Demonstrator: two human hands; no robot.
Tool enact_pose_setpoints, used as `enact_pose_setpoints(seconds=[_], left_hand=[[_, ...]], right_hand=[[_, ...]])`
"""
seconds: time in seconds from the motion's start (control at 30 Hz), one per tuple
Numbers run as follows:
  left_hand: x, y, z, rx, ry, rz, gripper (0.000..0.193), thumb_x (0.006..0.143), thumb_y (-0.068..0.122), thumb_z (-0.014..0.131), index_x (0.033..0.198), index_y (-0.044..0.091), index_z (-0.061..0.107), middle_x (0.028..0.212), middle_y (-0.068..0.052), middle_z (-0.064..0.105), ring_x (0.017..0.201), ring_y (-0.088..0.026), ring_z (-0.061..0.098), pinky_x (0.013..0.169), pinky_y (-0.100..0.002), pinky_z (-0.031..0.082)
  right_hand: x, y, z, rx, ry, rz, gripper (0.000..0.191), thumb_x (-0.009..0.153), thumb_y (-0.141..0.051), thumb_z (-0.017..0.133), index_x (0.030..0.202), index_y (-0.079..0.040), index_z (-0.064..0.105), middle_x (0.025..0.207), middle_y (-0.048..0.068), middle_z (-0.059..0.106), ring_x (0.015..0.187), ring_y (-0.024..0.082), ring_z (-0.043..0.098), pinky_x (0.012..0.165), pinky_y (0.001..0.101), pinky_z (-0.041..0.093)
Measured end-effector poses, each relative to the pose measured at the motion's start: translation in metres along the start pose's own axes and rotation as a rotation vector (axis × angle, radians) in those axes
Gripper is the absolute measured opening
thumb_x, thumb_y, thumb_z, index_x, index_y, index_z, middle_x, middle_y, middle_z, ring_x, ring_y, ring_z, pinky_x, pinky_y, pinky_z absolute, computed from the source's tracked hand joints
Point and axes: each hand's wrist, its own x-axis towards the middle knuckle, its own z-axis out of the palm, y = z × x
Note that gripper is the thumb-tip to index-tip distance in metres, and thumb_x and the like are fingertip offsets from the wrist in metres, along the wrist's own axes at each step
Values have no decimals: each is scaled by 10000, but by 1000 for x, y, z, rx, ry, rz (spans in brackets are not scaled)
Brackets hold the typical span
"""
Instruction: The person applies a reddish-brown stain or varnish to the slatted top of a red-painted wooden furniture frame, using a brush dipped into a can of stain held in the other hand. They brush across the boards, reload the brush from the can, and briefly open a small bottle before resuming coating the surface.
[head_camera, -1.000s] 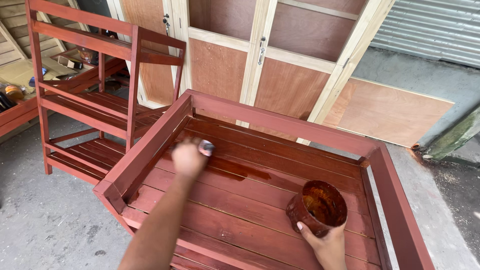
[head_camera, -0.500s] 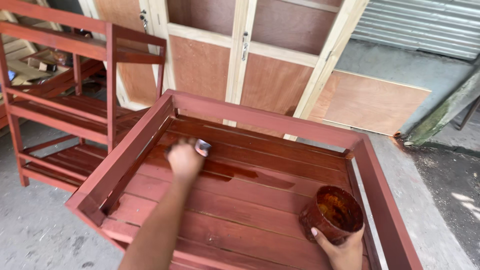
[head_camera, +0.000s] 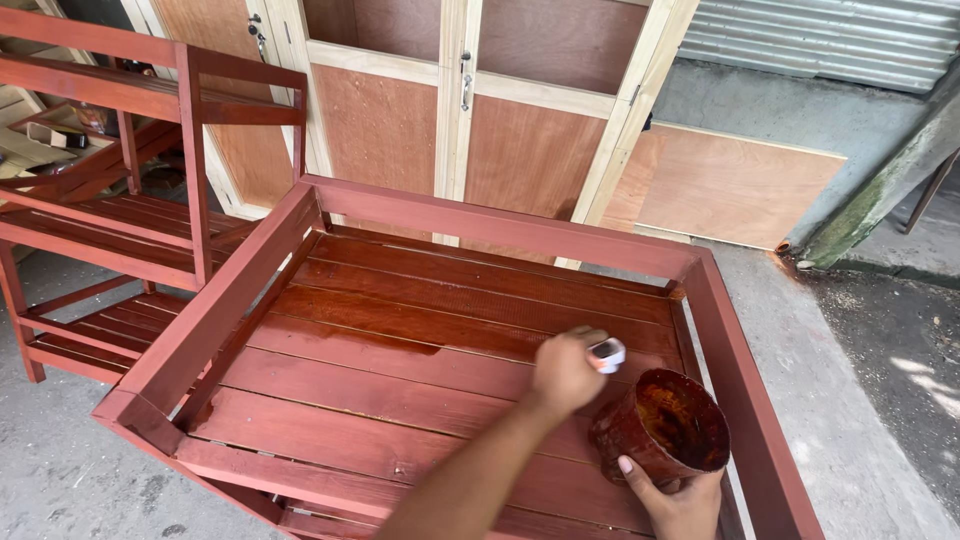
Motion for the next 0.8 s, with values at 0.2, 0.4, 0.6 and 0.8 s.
enact_pose_setpoints(seconds=[0.2, 0.4, 0.6, 0.8], left_hand=[[-6, -73, -113, 131, 49, -32, 241, 842, 271, 757, 961, 63, 784, 999, -150, 774, 902, -310, 762, 782, -378, 597], [-8, -146, -249, 463, 242, -191, 288, 811, 198, 762, 1068, 69, 779, 1048, -164, 765, 931, -331, 749, 820, -421, 595], [-2, -124, -217, 553, 238, -209, 180, 862, 246, 749, 945, 99, 809, 932, -176, 758, 847, -372, 733, 747, -453, 592], [-19, -24, -57, 58, 129, 28, 177, 817, 238, 717, 917, 117, 798, 891, -132, 761, 790, -327, 753, 689, -406, 594]], right_hand=[[0, -8, 12, 12, -2, 69, 1001, 658, -129, 879, 1451, 61, 297, 1360, 250, 560, 1223, 323, 635, 1000, 458, 568], [-8, -1, -2, 84, -2, -27, 969, 655, -108, 874, 1450, 54, 344, 1375, 234, 563, 1245, 311, 618, 1040, 451, 533], [-20, 11, -18, 29, -31, -67, 969, 616, -67, 891, 1424, 68, 375, 1331, 223, 601, 1213, 300, 634, 1034, 448, 519], [-21, 10, -20, 120, -22, -19, 918, 643, -58, 873, 1422, 71, 405, 1325, 220, 611, 1177, 295, 662, 990, 429, 559]])
